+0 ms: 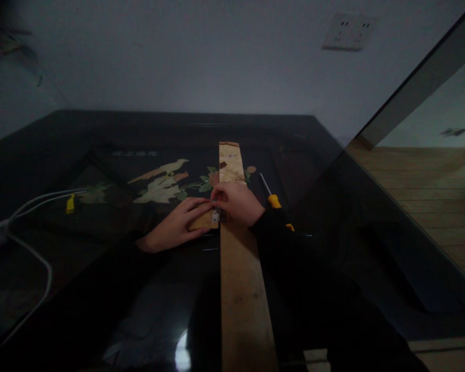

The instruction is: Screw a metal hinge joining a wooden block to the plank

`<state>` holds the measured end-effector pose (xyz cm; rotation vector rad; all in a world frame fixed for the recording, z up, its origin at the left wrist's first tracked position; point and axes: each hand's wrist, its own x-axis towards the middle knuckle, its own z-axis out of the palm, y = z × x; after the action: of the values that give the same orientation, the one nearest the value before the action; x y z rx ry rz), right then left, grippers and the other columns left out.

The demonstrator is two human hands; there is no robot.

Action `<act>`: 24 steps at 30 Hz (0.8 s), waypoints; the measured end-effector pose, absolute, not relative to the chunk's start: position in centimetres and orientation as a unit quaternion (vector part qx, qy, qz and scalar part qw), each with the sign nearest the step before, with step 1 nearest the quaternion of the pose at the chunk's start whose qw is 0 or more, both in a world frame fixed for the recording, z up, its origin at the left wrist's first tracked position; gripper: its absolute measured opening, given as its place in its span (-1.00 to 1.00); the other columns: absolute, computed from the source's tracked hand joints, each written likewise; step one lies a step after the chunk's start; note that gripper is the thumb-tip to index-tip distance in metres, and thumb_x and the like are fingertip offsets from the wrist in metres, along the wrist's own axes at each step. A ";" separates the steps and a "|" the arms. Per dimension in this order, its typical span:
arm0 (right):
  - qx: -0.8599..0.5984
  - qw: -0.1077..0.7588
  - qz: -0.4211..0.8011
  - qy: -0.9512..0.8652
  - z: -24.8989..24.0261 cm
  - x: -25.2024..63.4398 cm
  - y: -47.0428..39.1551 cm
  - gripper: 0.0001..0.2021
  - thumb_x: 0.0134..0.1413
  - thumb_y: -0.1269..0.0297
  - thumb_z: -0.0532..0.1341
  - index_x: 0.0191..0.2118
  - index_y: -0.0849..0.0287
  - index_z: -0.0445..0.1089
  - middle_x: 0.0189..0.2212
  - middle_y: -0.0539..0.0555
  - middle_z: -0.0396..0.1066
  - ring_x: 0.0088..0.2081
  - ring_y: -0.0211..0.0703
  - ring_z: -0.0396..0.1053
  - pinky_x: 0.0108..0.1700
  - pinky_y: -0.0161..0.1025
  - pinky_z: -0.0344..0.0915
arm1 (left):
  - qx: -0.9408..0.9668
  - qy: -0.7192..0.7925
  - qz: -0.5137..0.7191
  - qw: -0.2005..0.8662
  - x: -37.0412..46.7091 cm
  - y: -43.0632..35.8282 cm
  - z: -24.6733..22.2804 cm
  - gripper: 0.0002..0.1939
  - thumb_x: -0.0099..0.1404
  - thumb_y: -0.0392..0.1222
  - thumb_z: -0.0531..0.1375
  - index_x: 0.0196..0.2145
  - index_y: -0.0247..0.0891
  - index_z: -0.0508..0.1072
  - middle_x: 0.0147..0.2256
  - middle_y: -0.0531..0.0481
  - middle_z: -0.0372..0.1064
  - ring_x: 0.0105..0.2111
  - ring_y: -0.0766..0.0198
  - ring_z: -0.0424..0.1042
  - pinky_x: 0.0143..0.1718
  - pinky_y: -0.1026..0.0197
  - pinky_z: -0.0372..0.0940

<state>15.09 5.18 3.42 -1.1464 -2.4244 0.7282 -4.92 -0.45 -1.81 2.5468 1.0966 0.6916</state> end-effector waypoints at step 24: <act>-0.397 0.146 0.168 -0.890 3.0 15.3 5.2 -0.91 0.05 0.32 0.21 -0.31 0.17 0.45 -0.40 0.01 0.44 -0.33 -0.26 0.29 -0.30 -0.33 0.06 | 0.888 0.373 0.229 0.143 -5.2 -0.2 -2.4 -0.45 0.30 -0.04 0.14 0.20 -0.18 0.18 0.12 -0.21 0.14 0.13 0.03 0.14 0.14 -0.05 0.16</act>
<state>15.27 5.20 3.01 -1.1441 -2.5623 0.4842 -5.17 -0.16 -2.39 2.5600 1.0761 0.6601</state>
